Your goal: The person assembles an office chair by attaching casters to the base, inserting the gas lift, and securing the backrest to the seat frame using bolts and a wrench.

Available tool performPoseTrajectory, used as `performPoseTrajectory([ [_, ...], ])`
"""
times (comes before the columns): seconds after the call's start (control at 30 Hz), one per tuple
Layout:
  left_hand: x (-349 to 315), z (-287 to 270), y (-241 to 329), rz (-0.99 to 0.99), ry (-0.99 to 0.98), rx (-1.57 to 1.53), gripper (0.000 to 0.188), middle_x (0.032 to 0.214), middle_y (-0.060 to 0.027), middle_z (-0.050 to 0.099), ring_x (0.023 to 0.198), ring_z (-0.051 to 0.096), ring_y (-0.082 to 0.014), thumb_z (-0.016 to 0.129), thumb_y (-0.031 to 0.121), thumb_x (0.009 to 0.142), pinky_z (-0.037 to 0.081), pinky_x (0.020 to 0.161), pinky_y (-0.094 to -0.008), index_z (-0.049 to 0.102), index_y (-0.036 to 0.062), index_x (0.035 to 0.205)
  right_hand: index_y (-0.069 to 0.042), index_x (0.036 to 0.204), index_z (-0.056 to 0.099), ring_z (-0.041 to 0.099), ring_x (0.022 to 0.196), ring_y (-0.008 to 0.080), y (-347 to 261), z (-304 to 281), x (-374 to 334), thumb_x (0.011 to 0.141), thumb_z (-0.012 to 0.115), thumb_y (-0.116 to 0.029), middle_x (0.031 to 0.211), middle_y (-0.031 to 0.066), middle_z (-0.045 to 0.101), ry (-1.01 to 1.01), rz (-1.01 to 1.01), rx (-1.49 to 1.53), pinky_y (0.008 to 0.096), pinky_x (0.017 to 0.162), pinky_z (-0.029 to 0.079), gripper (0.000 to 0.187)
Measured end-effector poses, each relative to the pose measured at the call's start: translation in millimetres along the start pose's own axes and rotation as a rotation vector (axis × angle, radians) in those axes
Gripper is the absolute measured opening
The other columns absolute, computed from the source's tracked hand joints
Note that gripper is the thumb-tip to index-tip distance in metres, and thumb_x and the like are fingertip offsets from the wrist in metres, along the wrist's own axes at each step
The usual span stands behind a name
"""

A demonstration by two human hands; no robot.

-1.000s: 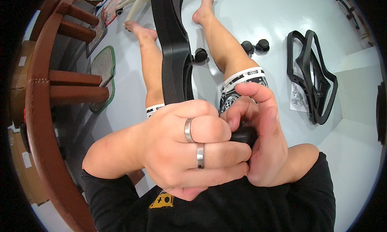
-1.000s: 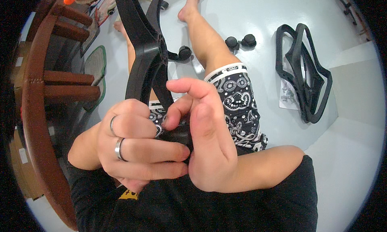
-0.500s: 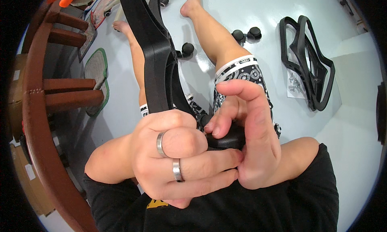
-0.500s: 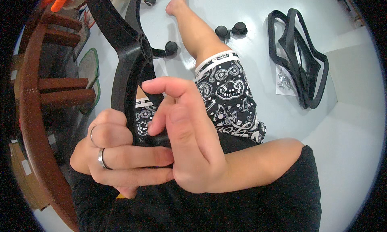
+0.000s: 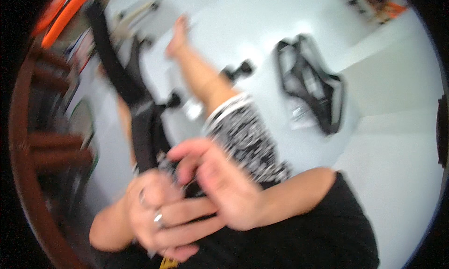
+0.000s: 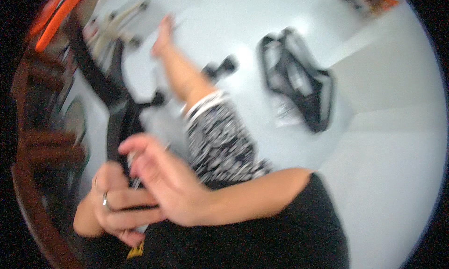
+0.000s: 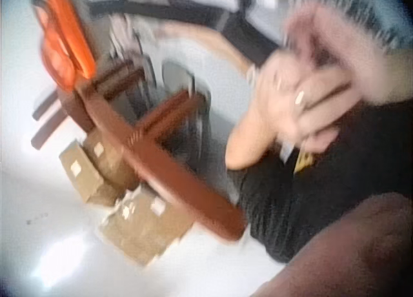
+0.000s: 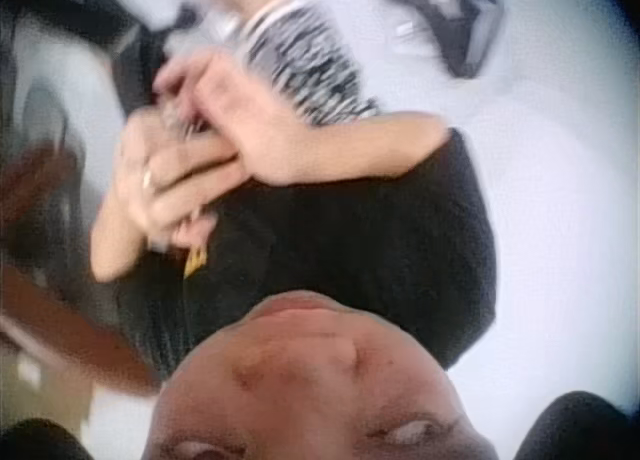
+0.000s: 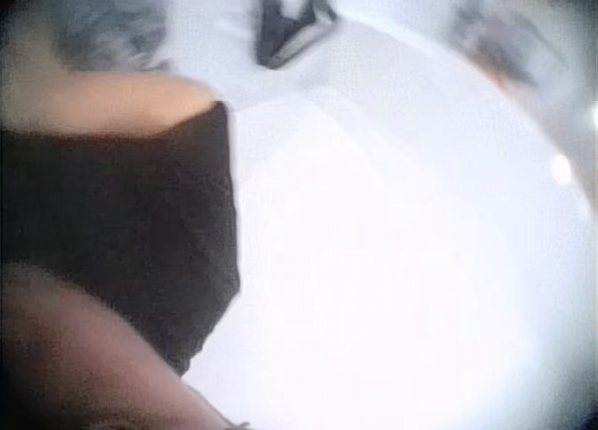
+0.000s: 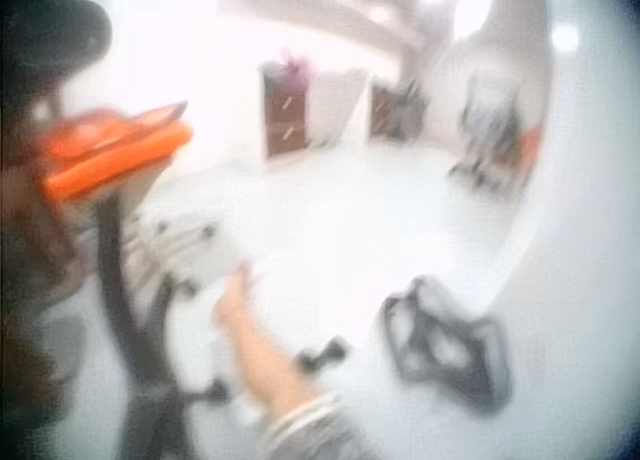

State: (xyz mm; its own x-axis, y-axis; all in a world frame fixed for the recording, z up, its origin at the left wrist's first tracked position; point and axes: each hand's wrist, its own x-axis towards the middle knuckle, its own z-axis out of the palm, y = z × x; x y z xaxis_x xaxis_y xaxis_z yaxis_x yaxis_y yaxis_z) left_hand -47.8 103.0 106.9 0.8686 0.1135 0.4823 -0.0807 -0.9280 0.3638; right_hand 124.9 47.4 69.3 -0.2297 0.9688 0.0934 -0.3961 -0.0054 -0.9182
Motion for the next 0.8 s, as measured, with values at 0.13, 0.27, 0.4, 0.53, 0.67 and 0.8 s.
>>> performPoseTrajectory([
  [0.13,6.4,-10.3,7.0,-0.092,0.004,0.046,0.049,0.097,-0.0090,0.067,0.073,0.055,-0.0210,0.062,0.050,0.072,0.037,0.067,-0.0341,0.072,0.0085,0.095,-0.006,0.127,0.040,0.042,0.098,0.0124,10.5,-4.6,6.9,0.103,0.033,-0.040,0.100,0.0023,0.045,-0.155,0.093,0.349,0.0268,0.092,0.035,0.042],
  [0.27,8.8,-13.9,2.0,-0.116,0.073,-0.019,0.047,0.098,-0.0156,0.066,0.075,0.057,-0.0267,0.059,0.041,0.074,0.041,0.069,-0.0362,0.070,0.0014,0.097,0.001,0.136,0.030,0.045,0.114,0.0253,29.0,-26.2,-0.8,0.094,0.044,-0.056,0.119,0.0130,0.046,-0.331,-0.098,0.025,0.0402,0.100,0.033,0.073],
  [0.4,5.9,-5.0,-2.0,-0.135,0.104,-0.075,0.048,0.096,-0.0141,0.067,0.071,0.057,-0.0257,0.057,0.041,0.073,0.040,0.066,-0.0366,0.071,0.0008,0.096,0.000,0.132,0.035,0.050,0.105,0.0299,39.3,-30.1,-3.4,0.088,0.063,-0.029,0.113,0.0167,0.047,-0.343,-0.385,-0.287,0.0368,0.091,0.042,0.060],
  [0.53,3.2,-2.5,-4.6,-0.174,0.118,0.005,0.052,0.094,-0.0095,0.068,0.073,0.059,-0.0214,0.058,0.054,0.073,0.038,0.067,-0.0358,0.071,0.0075,0.094,0.000,0.127,0.040,0.053,0.101,0.0289,25.3,-23.0,-4.5,0.086,0.067,-0.024,0.109,0.0166,0.049,-0.254,-0.211,-0.373,0.0358,0.088,0.044,0.055],
  [0.67,0.0,-5.1,-8.8,-0.276,0.192,0.018,0.071,0.093,-0.0092,0.069,0.074,0.060,-0.0215,0.047,0.074,0.080,0.035,0.063,-0.0340,0.071,0.0085,0.096,-0.002,0.117,0.045,0.056,0.091,0.0217,-5.8,-23.1,-2.7,0.087,0.067,-0.022,0.098,0.0117,0.054,-0.196,0.087,-0.239,0.0329,0.083,0.046,0.043],
  [0.8,-3.5,4.1,-14.2,-0.220,0.559,-0.086,0.077,0.093,-0.0139,0.057,0.069,0.053,-0.0213,0.038,0.074,0.086,0.039,0.062,-0.0326,0.067,0.0041,0.096,-0.005,0.115,0.044,0.053,0.060,0.0066,-32.2,-12.7,8.0,0.093,0.061,-0.019,0.085,0.0024,0.056,-0.173,0.414,-0.009,0.0226,0.052,0.043,0.031],
])
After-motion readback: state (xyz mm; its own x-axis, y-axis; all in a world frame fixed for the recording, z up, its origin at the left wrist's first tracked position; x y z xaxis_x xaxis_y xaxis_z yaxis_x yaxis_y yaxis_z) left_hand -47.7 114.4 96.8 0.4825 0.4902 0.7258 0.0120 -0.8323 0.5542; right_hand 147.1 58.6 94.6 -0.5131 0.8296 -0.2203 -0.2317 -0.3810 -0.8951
